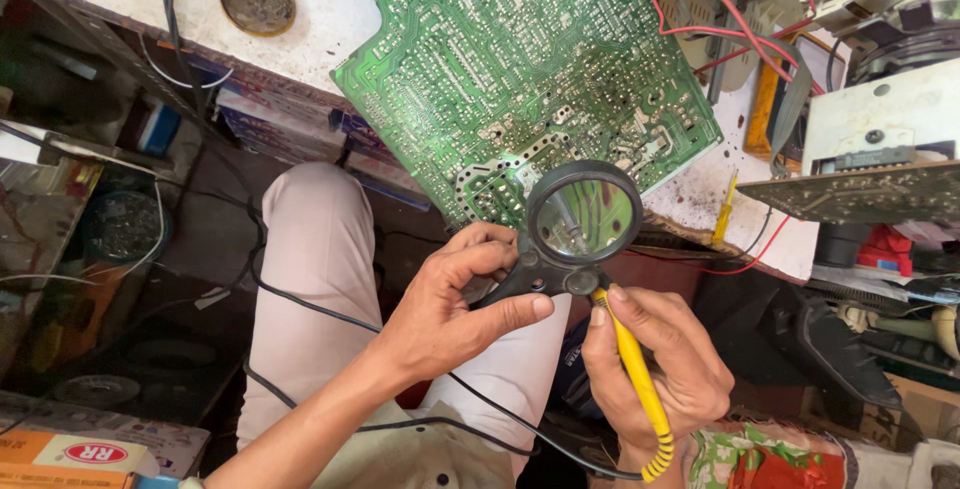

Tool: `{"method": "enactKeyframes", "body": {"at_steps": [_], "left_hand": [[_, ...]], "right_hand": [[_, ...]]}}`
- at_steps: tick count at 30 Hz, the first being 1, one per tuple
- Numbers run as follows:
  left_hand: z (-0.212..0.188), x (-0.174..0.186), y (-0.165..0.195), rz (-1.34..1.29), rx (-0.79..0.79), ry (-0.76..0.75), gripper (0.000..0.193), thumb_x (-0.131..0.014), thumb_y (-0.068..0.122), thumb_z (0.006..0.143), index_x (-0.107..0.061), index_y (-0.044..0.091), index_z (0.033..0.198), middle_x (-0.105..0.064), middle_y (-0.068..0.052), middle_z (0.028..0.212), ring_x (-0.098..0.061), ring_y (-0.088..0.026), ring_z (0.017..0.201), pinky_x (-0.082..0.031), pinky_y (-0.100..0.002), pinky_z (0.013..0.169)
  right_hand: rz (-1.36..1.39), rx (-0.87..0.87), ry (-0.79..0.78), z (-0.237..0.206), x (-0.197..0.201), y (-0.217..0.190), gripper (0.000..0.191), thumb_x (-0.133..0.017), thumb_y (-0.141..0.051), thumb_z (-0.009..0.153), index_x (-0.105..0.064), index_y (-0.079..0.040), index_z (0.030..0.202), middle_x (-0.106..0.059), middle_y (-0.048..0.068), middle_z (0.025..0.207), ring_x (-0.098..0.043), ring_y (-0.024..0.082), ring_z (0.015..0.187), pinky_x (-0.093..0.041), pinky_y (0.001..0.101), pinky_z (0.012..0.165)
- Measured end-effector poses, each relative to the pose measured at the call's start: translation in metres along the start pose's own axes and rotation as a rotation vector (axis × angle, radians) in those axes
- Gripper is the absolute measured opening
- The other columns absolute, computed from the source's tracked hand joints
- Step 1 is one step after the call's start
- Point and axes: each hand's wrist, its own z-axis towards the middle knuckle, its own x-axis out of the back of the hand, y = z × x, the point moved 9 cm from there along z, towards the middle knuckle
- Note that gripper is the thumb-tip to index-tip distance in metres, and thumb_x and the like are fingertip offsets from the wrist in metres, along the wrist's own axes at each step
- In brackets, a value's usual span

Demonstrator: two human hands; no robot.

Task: The person sits on the floor and inspects a green circuit board using a magnifying glass and a yellow probe. They hold the magnifier over the board and touch various points with the probe while looking through the lens.

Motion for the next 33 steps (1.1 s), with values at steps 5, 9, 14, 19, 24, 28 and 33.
{"method": "enactKeyframes", "body": {"at_steps": [5, 9, 14, 19, 24, 28, 33], "left_hand": [[0.0009, -0.0001, 0.0017, 0.016, -0.015, -0.001, 0.033, -0.085, 0.028, 0.084, -0.071, 0.002, 0.097, -0.064, -0.008, 0.109, -0.063, -0.019, 0.106, -0.05, -0.031, 0.092], [0.0009, -0.0005, 0.0007, 0.015, 0.011, -0.009, 0.032, -0.085, 0.027, 0.083, -0.072, 0.002, 0.097, -0.065, -0.008, 0.11, -0.063, -0.018, 0.105, -0.05, -0.03, 0.091], [0.0009, -0.0012, 0.0012, -0.007, 0.029, -0.02, 0.032, -0.084, 0.026, 0.084, -0.073, 0.002, 0.101, -0.065, -0.008, 0.112, -0.063, -0.018, 0.106, -0.05, -0.03, 0.091], [0.0011, -0.0014, 0.002, 0.01, 0.041, -0.022, 0.032, -0.085, 0.027, 0.084, -0.074, 0.002, 0.101, -0.065, -0.008, 0.112, -0.063, -0.017, 0.105, -0.051, -0.03, 0.091], [0.0011, -0.0015, 0.0019, 0.0, 0.052, -0.029, 0.031, -0.084, 0.027, 0.084, -0.075, 0.003, 0.101, -0.066, -0.007, 0.112, -0.064, -0.017, 0.105, -0.051, -0.029, 0.092], [0.0003, -0.0019, 0.0009, -0.014, 0.069, -0.028, 0.031, -0.084, 0.027, 0.084, -0.075, 0.002, 0.1, -0.065, -0.007, 0.112, -0.063, -0.016, 0.104, -0.051, -0.029, 0.09], [0.0006, -0.002, 0.0014, -0.023, 0.063, -0.029, 0.03, -0.085, 0.026, 0.084, -0.075, 0.002, 0.099, -0.065, -0.007, 0.112, -0.063, -0.015, 0.104, -0.051, -0.028, 0.089]], "right_hand": [[-0.013, 0.011, 0.007, -0.0003, 0.0003, -0.0001, 0.026, -0.077, 0.009, 0.087, -0.072, 0.002, 0.112, -0.071, 0.014, 0.096, -0.067, 0.016, 0.078, -0.055, 0.023, 0.065], [-0.007, 0.0, 0.01, -0.0012, 0.0003, 0.0017, 0.026, -0.077, 0.009, 0.087, -0.072, 0.002, 0.111, -0.072, 0.014, 0.096, -0.067, 0.016, 0.078, -0.055, 0.023, 0.065], [-0.005, -0.001, 0.025, -0.0022, 0.0009, 0.0028, 0.026, -0.077, 0.009, 0.087, -0.072, 0.001, 0.111, -0.071, 0.013, 0.096, -0.067, 0.015, 0.074, -0.055, 0.0233, 0.066], [-0.015, -0.007, 0.027, -0.0025, 0.0011, 0.0044, 0.027, -0.077, 0.01, 0.085, -0.072, 0.001, 0.111, -0.07, 0.013, 0.094, -0.066, 0.016, 0.078, -0.054, 0.0231, 0.065], [-0.01, -0.024, 0.016, -0.0039, 0.0007, 0.0065, 0.028, -0.077, 0.009, 0.085, -0.072, 0.001, 0.111, -0.07, 0.012, 0.095, -0.065, 0.015, 0.077, -0.054, 0.0229, 0.065], [-0.002, -0.021, 0.021, -0.0047, 0.0008, 0.0082, 0.028, -0.077, 0.009, 0.085, -0.072, 0.001, 0.111, -0.07, 0.012, 0.095, -0.065, 0.015, 0.077, -0.054, 0.0231, 0.066], [-0.002, -0.019, 0.026, -0.0053, 0.0005, 0.0083, 0.027, -0.077, 0.009, 0.085, -0.072, 0.001, 0.111, -0.07, 0.013, 0.096, -0.066, 0.014, 0.074, -0.054, 0.0233, 0.066]]}}
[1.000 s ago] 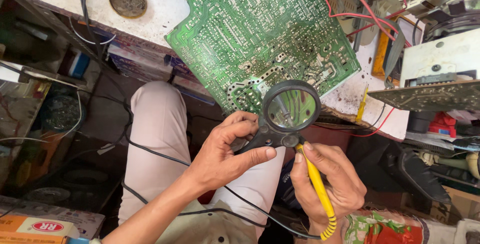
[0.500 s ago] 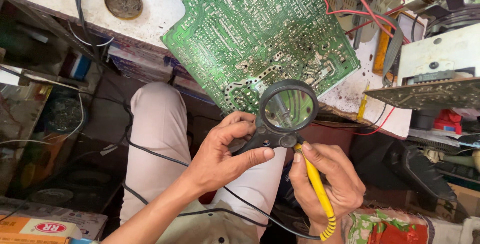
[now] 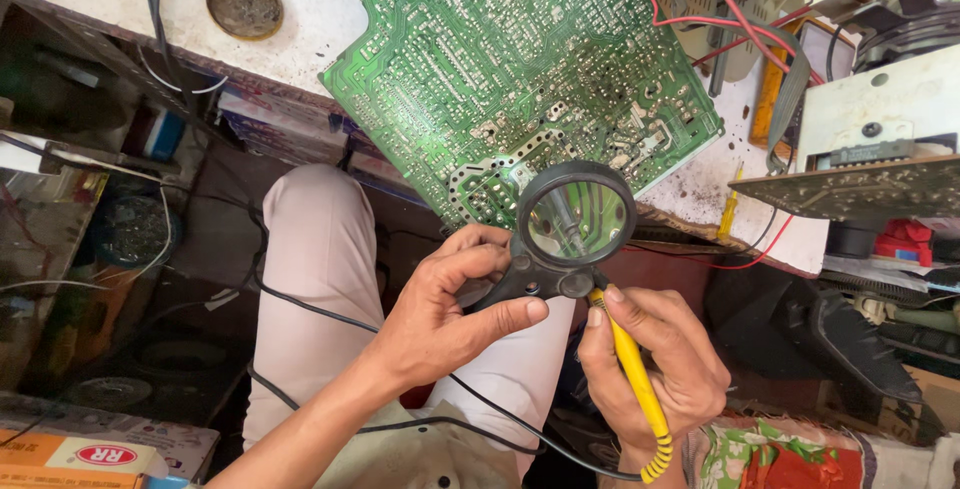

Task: The person sits on the floor and inspects a green circuit board using a magnifying glass and a yellow probe. They hold the magnifier over the board and touch various points with the probe while looking through the lens.

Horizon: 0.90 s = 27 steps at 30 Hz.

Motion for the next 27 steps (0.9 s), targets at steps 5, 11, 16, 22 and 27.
{"method": "enactKeyframes", "body": {"at_steps": [5, 11, 16, 22, 27], "left_hand": [[0.0, 0.0, 0.001, 0.023, -0.018, 0.005, 0.029, -0.085, 0.026, 0.084, -0.074, 0.002, 0.098, -0.066, -0.007, 0.112, -0.063, -0.016, 0.104, -0.051, -0.029, 0.09], [0.0, 0.0, 0.001, 0.038, -0.031, 0.008, 0.029, -0.085, 0.025, 0.084, -0.074, 0.002, 0.099, -0.067, -0.008, 0.112, -0.063, -0.017, 0.107, -0.05, -0.03, 0.094], [0.0, 0.0, 0.001, 0.036, -0.033, 0.006, 0.029, -0.084, 0.026, 0.085, -0.075, 0.002, 0.1, -0.066, -0.008, 0.113, -0.062, -0.017, 0.109, -0.049, -0.03, 0.096], [-0.002, 0.0, -0.004, 0.018, 0.007, 0.014, 0.03, -0.083, 0.022, 0.085, -0.072, -0.001, 0.101, -0.062, -0.009, 0.118, -0.059, -0.017, 0.112, -0.048, -0.029, 0.093], [-0.007, 0.002, -0.011, 0.098, 0.009, 0.012, 0.026, -0.082, 0.015, 0.082, -0.072, -0.002, 0.098, -0.061, -0.008, 0.116, -0.059, -0.015, 0.104, -0.047, -0.027, 0.087]], "right_hand": [[0.017, 0.0, 0.003, 0.002, 0.0, -0.001, 0.026, -0.077, 0.008, 0.086, -0.072, 0.002, 0.111, -0.071, 0.013, 0.096, -0.066, 0.015, 0.075, -0.054, 0.0229, 0.066], [0.093, -0.036, 0.03, -0.015, 0.008, 0.019, 0.021, -0.073, 0.009, 0.088, -0.07, 0.003, 0.108, -0.071, 0.015, 0.097, -0.067, 0.017, 0.076, -0.054, 0.0236, 0.068], [0.458, -0.163, 0.33, -0.047, 0.039, 0.079, 0.012, -0.068, 0.002, 0.104, -0.063, 0.002, 0.115, -0.069, 0.017, 0.103, -0.067, 0.02, 0.084, -0.056, 0.0264, 0.077], [0.895, -0.42, 0.683, -0.084, 0.062, 0.168, 0.036, -0.057, -0.026, 0.116, -0.049, -0.001, 0.141, -0.067, 0.017, 0.097, -0.059, 0.018, 0.073, -0.049, 0.0254, 0.067], [0.413, -0.334, 0.758, -0.072, 0.076, 0.211, 0.027, -0.056, -0.03, 0.111, -0.057, -0.006, 0.123, -0.068, 0.009, 0.078, -0.06, 0.014, 0.062, -0.049, 0.0244, 0.055]]}}
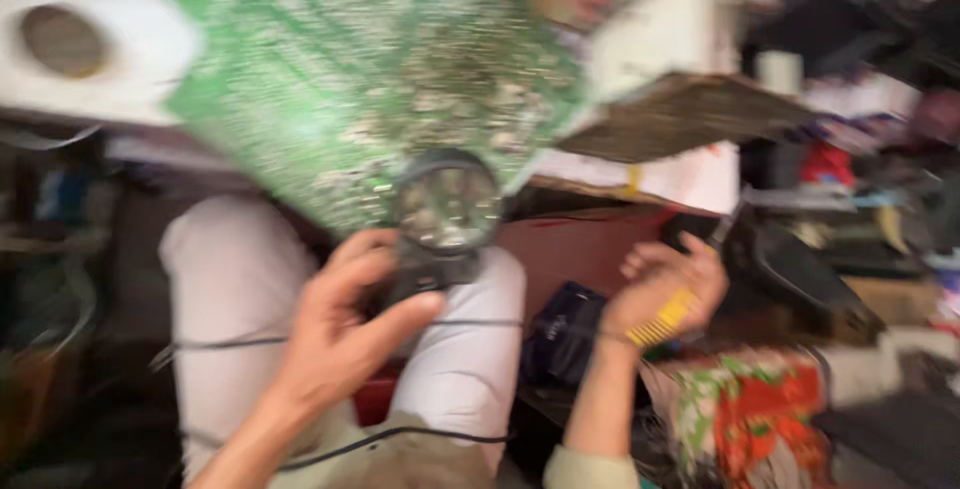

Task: The person sits on the floor and inspects a green circuit board using a magnifying glass and a yellow probe. They hold the magnifier over the board and touch various points with the probe while looking through the lens.

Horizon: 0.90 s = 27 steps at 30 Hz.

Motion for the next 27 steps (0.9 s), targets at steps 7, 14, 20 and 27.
{"method": "enactKeyframes", "body": {"at_steps": [7, 14, 20, 27], "left_hand": [[-0.004, -0.003, -0.012, -0.142, 0.055, 0.02, 0.024, -0.08, 0.004, 0.081, -0.07, -0.003, 0.102, -0.057, -0.003, 0.113, -0.055, -0.008, 0.095, -0.042, -0.02, 0.08], [-0.002, -0.004, -0.01, -0.005, 0.053, 0.038, 0.023, -0.083, 0.011, 0.081, -0.07, -0.002, 0.095, -0.056, -0.004, 0.113, -0.056, -0.011, 0.098, -0.045, -0.022, 0.08], [0.004, -0.005, 0.004, 0.047, -0.026, 0.021, 0.028, -0.082, 0.02, 0.083, -0.073, 0.0, 0.1, -0.062, -0.008, 0.118, -0.059, -0.017, 0.11, -0.045, -0.03, 0.095], [0.007, -0.004, 0.01, -0.008, -0.016, 0.024, 0.029, -0.083, 0.023, 0.084, -0.074, 0.001, 0.102, -0.067, -0.008, 0.113, -0.061, -0.017, 0.109, -0.046, -0.032, 0.098]], "right_hand": [[-0.595, 0.234, 0.042, 0.036, -0.024, 0.011, 0.018, -0.079, -0.008, 0.096, -0.061, -0.002, 0.098, -0.065, 0.004, 0.086, -0.058, 0.011, 0.075, -0.051, 0.0262, 0.07], [-0.765, 0.36, -0.085, 0.041, -0.057, 0.016, 0.024, -0.083, -0.005, 0.091, -0.059, -0.005, 0.089, -0.064, 0.003, 0.085, -0.061, 0.016, 0.079, -0.052, 0.0335, 0.075], [-0.323, 0.294, -0.145, 0.005, -0.057, -0.017, 0.03, -0.075, 0.005, 0.102, -0.048, -0.005, 0.107, -0.063, 0.013, 0.096, -0.063, 0.023, 0.081, -0.056, 0.035, 0.074], [-0.015, -0.007, -0.37, -0.087, -0.099, -0.052, 0.045, -0.074, 0.007, 0.097, -0.035, -0.009, 0.111, -0.073, 0.022, 0.1, -0.069, 0.014, 0.071, -0.055, 0.0235, 0.062]]}}
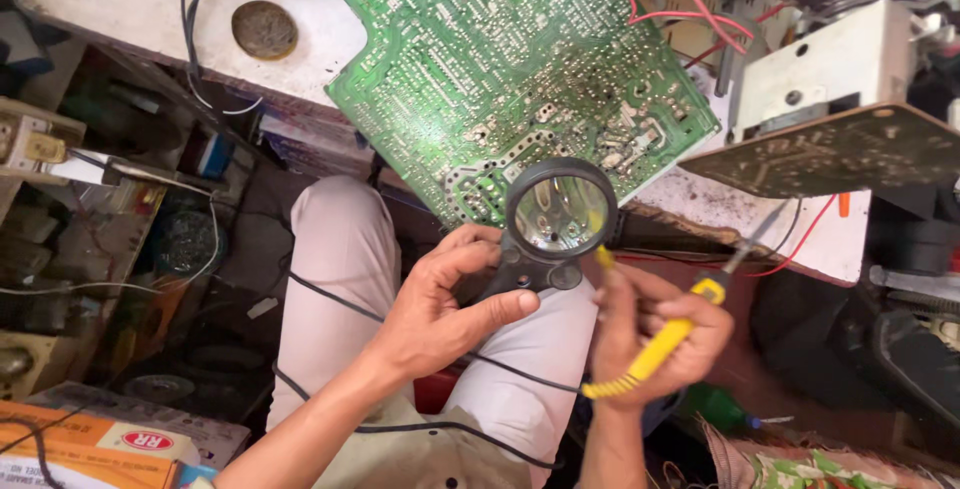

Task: The person sits on the floor and inspects a green circuit board using a magnifying glass and a yellow probe. They hold the magnifier over the board and touch various points with the probe while looking through the lens.

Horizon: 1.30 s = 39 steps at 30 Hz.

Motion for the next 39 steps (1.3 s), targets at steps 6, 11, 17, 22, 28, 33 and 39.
{"method": "enactKeyframes", "body": {"at_steps": [6, 11, 17, 22, 28, 33, 39], "left_hand": [[0.0, 0.003, 0.003, 0.045, -0.052, 0.022, 0.03, -0.084, 0.023, 0.085, -0.073, 0.001, 0.102, -0.069, -0.008, 0.114, -0.063, -0.018, 0.108, -0.048, -0.032, 0.099], [-0.001, 0.002, 0.002, 0.016, -0.05, 0.01, 0.029, -0.083, 0.022, 0.085, -0.074, 0.001, 0.104, -0.068, -0.009, 0.115, -0.063, -0.019, 0.109, -0.048, -0.033, 0.099], [-0.002, 0.003, 0.002, 0.032, -0.064, 0.017, 0.029, -0.084, 0.022, 0.085, -0.072, 0.001, 0.101, -0.069, -0.009, 0.114, -0.063, -0.019, 0.109, -0.048, -0.033, 0.099], [-0.002, 0.003, 0.0, 0.024, -0.053, 0.014, 0.029, -0.084, 0.023, 0.085, -0.071, 0.0, 0.098, -0.068, -0.01, 0.113, -0.063, -0.019, 0.107, -0.049, -0.033, 0.097], [-0.002, 0.003, -0.001, 0.036, -0.063, 0.021, 0.031, -0.085, 0.022, 0.084, -0.066, -0.001, 0.093, -0.067, -0.01, 0.112, -0.061, -0.018, 0.105, -0.048, -0.032, 0.097], [-0.002, 0.002, -0.001, 0.02, -0.06, 0.012, 0.03, -0.084, 0.022, 0.085, -0.068, -0.001, 0.094, -0.067, -0.01, 0.112, -0.061, -0.018, 0.106, -0.048, -0.033, 0.098], [-0.002, 0.002, 0.0, 0.022, -0.052, 0.009, 0.031, -0.084, 0.024, 0.085, -0.068, 0.0, 0.095, -0.066, -0.009, 0.112, -0.06, -0.018, 0.106, -0.047, -0.033, 0.098]], "right_hand": [[0.05, 0.053, -0.052, -0.003, -0.045, -0.001, 0.046, -0.077, 0.007, 0.095, -0.037, -0.008, 0.111, -0.071, 0.018, 0.105, -0.067, 0.01, 0.075, -0.054, 0.0175, 0.065], [-0.093, 0.004, -0.037, -0.001, -0.042, 0.005, 0.045, -0.078, 0.005, 0.09, -0.038, -0.008, 0.107, -0.072, 0.016, 0.102, -0.056, 0.003, 0.066, -0.044, 0.0137, 0.059], [-0.017, 0.004, -0.08, -0.004, -0.045, 0.005, 0.046, -0.079, 0.002, 0.089, -0.038, -0.008, 0.108, -0.07, 0.013, 0.104, -0.062, 0.005, 0.075, -0.047, 0.0145, 0.065], [-0.041, -0.01, -0.098, -0.005, -0.046, 0.008, 0.043, -0.075, 0.006, 0.088, -0.04, -0.008, 0.109, -0.069, 0.011, 0.102, -0.059, 0.004, 0.076, -0.048, 0.0154, 0.065], [-0.22, 0.078, -0.135, -0.006, -0.05, -0.006, 0.045, -0.074, 0.01, 0.083, -0.042, -0.008, 0.108, -0.064, 0.005, 0.098, -0.044, 0.003, 0.073, -0.04, 0.0168, 0.065], [-0.31, 0.161, -0.158, -0.004, -0.051, -0.016, 0.047, -0.075, 0.01, 0.082, -0.041, -0.008, 0.107, -0.065, 0.007, 0.097, -0.046, 0.006, 0.075, -0.041, 0.0195, 0.069], [-0.142, 0.164, -0.102, -0.003, -0.047, -0.011, 0.051, -0.08, 0.007, 0.083, -0.038, -0.007, 0.109, -0.067, 0.012, 0.106, -0.049, 0.005, 0.074, -0.048, 0.0192, 0.072]]}}
